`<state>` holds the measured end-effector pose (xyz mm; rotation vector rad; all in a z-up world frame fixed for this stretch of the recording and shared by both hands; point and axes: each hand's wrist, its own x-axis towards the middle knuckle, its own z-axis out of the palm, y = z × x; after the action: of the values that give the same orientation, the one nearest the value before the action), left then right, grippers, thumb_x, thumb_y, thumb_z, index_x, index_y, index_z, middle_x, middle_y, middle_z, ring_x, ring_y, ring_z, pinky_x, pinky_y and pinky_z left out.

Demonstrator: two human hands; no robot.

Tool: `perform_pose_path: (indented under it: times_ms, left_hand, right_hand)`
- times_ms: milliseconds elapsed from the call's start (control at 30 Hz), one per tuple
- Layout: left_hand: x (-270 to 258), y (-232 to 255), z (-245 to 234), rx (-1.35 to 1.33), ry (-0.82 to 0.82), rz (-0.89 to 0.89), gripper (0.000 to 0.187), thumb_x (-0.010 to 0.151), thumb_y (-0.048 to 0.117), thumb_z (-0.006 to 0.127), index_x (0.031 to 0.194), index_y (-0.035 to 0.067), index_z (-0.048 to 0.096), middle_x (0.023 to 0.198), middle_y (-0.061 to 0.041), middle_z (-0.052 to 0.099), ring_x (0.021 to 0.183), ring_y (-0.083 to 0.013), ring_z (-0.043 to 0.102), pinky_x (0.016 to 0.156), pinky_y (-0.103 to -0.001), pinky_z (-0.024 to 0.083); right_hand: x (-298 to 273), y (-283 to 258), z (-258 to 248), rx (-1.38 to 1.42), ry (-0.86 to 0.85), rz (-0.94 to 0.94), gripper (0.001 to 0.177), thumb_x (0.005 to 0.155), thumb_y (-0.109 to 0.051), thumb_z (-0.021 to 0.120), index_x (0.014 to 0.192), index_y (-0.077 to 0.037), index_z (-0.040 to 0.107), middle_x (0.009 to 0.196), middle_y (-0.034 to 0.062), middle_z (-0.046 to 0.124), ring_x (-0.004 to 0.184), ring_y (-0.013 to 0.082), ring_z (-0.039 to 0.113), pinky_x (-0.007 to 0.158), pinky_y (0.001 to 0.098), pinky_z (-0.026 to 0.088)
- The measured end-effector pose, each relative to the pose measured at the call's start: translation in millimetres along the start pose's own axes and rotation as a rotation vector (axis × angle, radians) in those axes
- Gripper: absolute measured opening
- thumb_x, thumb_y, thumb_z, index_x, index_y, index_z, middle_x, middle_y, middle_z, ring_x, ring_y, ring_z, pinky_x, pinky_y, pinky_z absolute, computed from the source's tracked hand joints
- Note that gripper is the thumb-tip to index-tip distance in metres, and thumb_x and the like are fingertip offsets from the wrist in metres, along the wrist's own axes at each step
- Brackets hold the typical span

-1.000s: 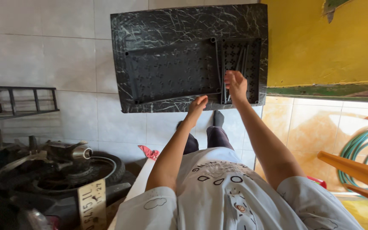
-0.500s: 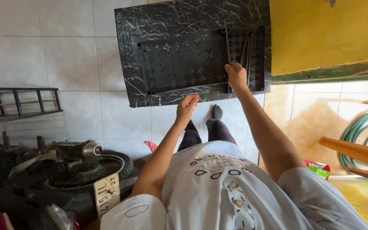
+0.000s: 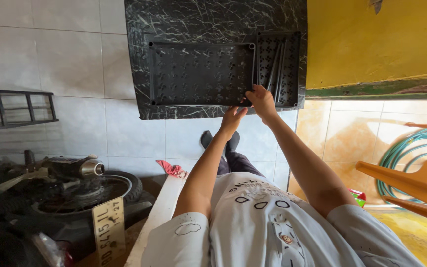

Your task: The person assembles a small table by inserting metal legs into the corners of a perforated black plastic tray. They flip the tray, insert the legs, and secure them by hand.

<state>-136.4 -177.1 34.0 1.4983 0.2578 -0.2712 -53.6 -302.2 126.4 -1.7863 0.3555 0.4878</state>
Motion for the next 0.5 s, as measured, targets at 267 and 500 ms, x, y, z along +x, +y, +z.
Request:
perform_pose_path:
  times_ms: [267, 500]
  left_hand:
    - [6, 15, 10, -0.253, 0.027, -0.14, 0.03, 0.095, 0.023, 0.069, 0.122, 0.009, 0.067, 0.111, -0.002, 0.074, 0.102, -0.0149, 0.07, 0.084, -0.032, 0.056]
    - [27, -42, 33, -0.258, 0.134, -0.006, 0.014, 0.095, 0.009, 0.067, 0.108, 0.003, 0.068, 0.101, -0.004, 0.074, 0.095, -0.0135, 0.067, 0.085, -0.029, 0.051]
  right_hand:
    - [7, -2, -6, -0.18, -0.149, 0.134, 0.03, 0.091, -0.023, 0.074, 0.101, 0.004, 0.068, 0.082, 0.012, 0.073, 0.062, 0.0151, 0.069, 0.052, 0.0293, 0.058]
    - [15, -18, 2, -0.412, -0.176, 0.213, 0.028, 0.093, -0.023, 0.07, 0.098, 0.004, 0.061, 0.072, 0.0132, 0.068, 0.056, 0.0208, 0.065, 0.049, 0.0335, 0.056]
